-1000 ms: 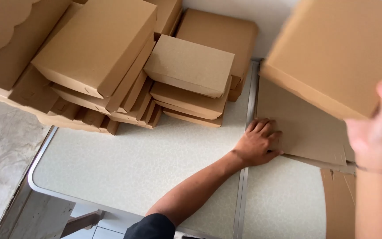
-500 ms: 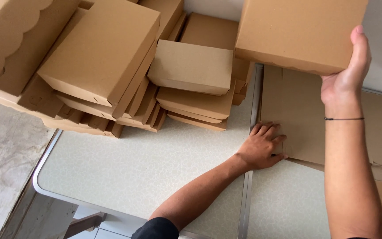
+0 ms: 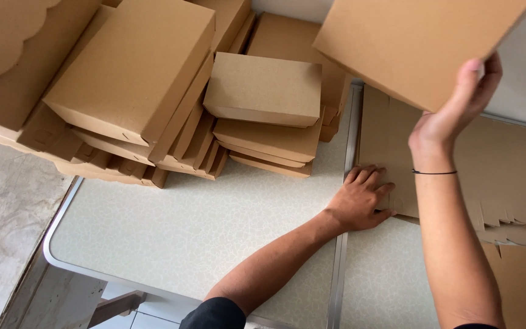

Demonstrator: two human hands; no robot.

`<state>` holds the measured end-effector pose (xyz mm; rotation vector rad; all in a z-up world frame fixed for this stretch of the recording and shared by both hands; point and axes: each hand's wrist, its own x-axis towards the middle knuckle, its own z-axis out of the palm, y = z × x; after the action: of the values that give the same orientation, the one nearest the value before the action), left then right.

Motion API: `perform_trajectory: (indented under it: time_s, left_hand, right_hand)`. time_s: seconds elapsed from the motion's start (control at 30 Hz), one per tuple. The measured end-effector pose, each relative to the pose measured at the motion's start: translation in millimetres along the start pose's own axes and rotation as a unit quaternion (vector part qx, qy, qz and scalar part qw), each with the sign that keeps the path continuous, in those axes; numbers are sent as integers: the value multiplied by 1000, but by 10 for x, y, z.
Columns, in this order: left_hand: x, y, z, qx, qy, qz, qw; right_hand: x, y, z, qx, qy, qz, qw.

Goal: The person assembles a flat cardboard box by folding and interlocking its tabs and flaps. They work on a table with stacks of finished boxes and flat sheets nearby, completing one box and then starting another.

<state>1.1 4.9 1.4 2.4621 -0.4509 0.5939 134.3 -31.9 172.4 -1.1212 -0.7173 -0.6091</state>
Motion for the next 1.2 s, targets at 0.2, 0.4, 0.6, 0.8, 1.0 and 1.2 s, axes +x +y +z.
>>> perform_trajectory:
  time_s: [0.2,0.4,0.6,0.8,1.0,1.2]
  left_hand:
    - [-6,2,5,-4,-3,-2,1000]
    - [7,15,-29,18,-47,-15,999]
    - [1,11,-2,12,-7,-4,1000]
    - [-1,11,4,11,8,1,1000]
    - [25,26,-54,2,-21,-6,1000]
    - [27,4,-11,4,-12,1,1000]
  right_hand:
    - [-21,-407,212,-6,133,288,948]
    - [77,-534,178,13,109,502,858]
    - [130,-154,318,15,-29,540,841]
    - [27,-91,645,-128,-153,478,855]
    - [38,47,852,-100,-157,457,870]
    - [-33,44,902,-119,-173,458,863]
